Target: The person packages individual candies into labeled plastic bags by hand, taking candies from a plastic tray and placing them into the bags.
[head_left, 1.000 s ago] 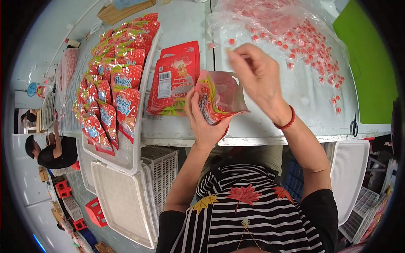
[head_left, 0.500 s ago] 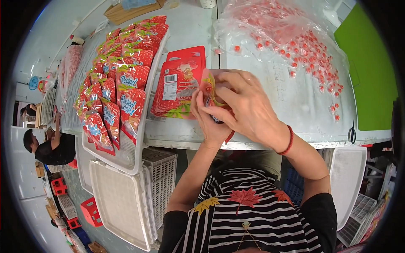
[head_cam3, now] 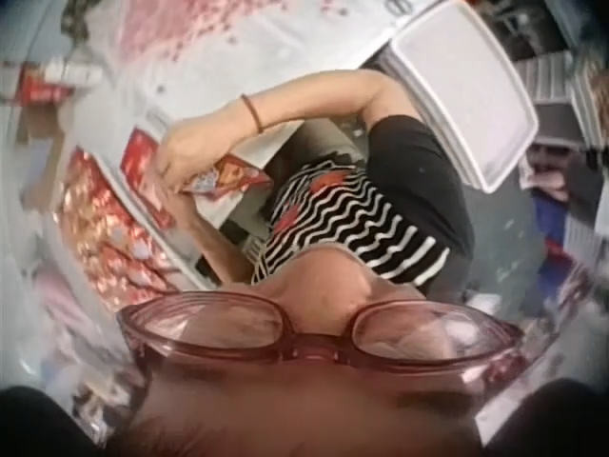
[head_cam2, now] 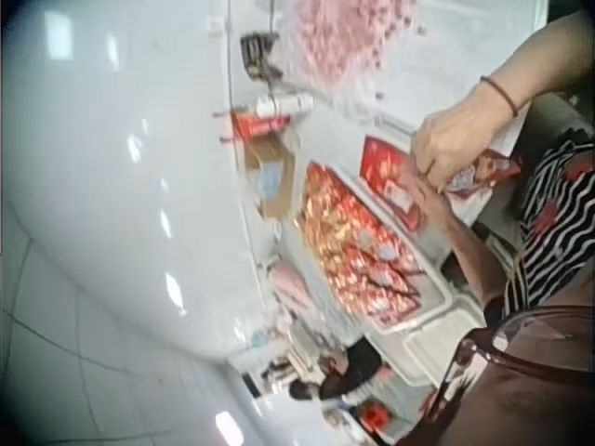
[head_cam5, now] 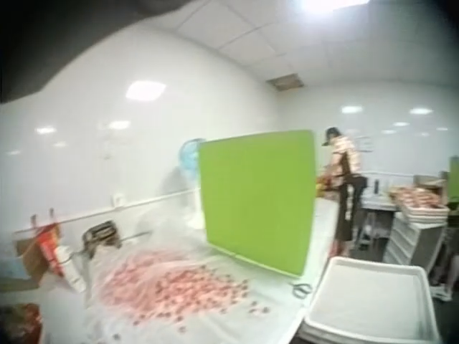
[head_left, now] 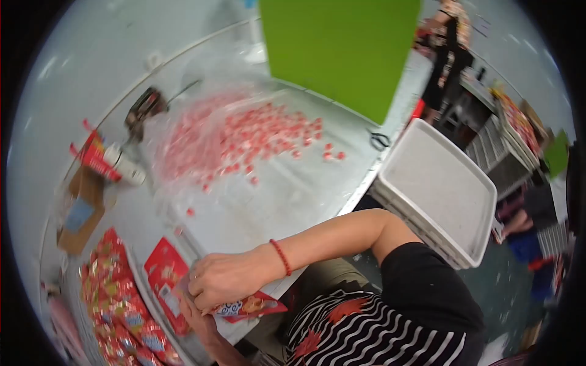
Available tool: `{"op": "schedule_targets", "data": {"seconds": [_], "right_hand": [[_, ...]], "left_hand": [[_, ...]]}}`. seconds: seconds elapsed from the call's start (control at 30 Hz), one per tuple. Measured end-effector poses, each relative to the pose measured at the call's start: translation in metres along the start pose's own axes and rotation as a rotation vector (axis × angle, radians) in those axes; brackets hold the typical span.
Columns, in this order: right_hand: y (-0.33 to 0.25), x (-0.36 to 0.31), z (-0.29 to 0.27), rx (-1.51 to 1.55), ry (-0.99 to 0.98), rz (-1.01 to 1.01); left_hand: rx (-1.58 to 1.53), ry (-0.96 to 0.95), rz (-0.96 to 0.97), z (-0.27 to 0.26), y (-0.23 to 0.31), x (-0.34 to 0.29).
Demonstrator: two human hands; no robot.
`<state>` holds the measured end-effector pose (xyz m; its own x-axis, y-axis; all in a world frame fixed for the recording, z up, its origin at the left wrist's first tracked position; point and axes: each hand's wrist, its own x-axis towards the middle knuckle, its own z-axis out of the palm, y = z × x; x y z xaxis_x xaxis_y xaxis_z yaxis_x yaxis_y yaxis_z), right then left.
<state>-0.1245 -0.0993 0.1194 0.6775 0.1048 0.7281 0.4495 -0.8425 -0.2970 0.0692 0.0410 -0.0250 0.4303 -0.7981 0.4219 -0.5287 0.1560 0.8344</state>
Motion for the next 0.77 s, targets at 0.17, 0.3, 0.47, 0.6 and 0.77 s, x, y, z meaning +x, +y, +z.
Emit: {"op": "schedule_targets", "data": {"seconds": [0.17,0.3,0.47,0.6,0.77], "right_hand": [[-0.001,-0.004,-0.030,-0.202,-0.678,0.366],[0.020,-0.015,-0.004,0.144,-0.825,0.317],[-0.013,-0.020,-0.011,-0.155,-0.379,0.390],[-0.013,-0.021,-0.028,-0.545,0.284,0.044],[-0.002,-0.025,-0.030,-0.128,-0.290,0.483]], "left_hand": [[-0.617,-0.011,-0.180,0.047,0.075,0.016],[-0.332,0.013,-0.176,0.057,0.098,0.016],[-0.494,0.144,-0.209,0.046,0.080,0.018],[-0.651,0.252,-0.163,0.046,0.101,0.014],[-0.746,0.100,-0.214,0.038,0.094,0.011]]}}
